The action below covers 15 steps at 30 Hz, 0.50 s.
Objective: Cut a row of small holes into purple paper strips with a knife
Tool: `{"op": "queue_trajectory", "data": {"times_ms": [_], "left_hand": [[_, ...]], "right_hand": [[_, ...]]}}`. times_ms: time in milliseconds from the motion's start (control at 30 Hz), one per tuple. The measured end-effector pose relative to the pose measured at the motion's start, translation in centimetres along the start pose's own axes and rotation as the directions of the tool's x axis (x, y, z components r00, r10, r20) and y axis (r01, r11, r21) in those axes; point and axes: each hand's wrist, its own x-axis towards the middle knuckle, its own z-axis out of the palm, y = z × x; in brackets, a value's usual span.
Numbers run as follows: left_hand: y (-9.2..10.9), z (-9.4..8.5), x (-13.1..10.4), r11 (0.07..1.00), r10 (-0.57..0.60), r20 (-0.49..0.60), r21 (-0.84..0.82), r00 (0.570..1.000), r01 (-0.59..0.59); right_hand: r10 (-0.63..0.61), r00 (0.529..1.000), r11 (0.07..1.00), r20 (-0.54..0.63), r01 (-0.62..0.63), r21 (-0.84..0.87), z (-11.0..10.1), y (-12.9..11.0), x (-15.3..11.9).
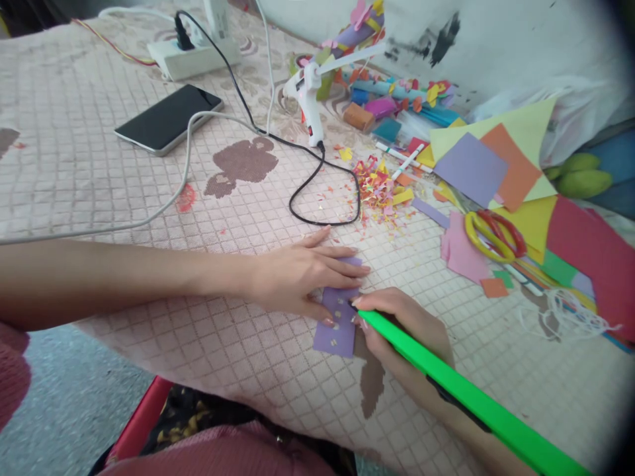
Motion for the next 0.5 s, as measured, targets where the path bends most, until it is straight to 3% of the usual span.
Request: {"op": "queue_trajectory", "data": {"times_ms": [500], "left_hand": [[0.1, 0.35, -0.05, 1.0, 0.023, -0.065, -0.02, 0.998, -0.024]], "right_hand": [[0.023, 1.0, 0.999, -0.013, -0.023, -0.033, 0.07, 0.01, -0.44]]}}
